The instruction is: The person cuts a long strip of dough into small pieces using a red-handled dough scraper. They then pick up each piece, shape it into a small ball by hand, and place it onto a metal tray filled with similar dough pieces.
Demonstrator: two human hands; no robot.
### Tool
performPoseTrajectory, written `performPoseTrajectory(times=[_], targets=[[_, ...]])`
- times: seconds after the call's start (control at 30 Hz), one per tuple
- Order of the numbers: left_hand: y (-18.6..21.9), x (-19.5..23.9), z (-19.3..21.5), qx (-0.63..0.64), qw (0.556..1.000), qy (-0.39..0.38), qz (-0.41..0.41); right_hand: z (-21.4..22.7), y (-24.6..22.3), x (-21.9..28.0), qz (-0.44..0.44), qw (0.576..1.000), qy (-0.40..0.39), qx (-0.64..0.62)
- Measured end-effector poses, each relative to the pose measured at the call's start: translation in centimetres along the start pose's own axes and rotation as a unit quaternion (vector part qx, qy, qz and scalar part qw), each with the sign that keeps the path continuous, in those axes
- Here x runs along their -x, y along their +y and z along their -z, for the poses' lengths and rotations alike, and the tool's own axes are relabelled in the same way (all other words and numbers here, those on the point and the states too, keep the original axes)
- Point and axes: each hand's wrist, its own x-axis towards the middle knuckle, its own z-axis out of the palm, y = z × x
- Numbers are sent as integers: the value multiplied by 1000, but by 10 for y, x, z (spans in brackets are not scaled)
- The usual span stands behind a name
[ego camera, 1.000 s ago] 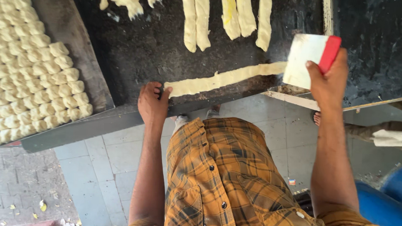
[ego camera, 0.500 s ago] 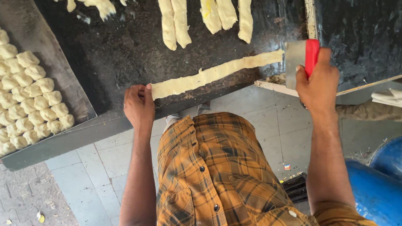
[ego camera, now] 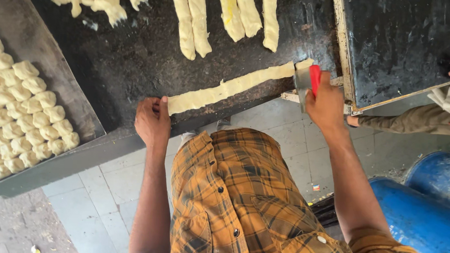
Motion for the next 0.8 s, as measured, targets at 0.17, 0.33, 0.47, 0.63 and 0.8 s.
performPoseTrajectory(times=[0.17,0.33,0.47,0.63,0.8], targets=[[1,-1,3,-12,1000,-14,-4,-4,-23,-9,19,1000,17,-17],[2,-9,5,-10,1000,-24,4,-32,-34,-35,40,999,34,-10],[1,-5,8,1,1000,-24,-3,-27,-39,6,2,1000,-3,4],[1,-5,9,5,1000,-20,-13,-2,-56,21,5,999,8,-40],[0,-8,11,-1,999,-35,-31,-42,-93,-16,5,999,1,-47]])
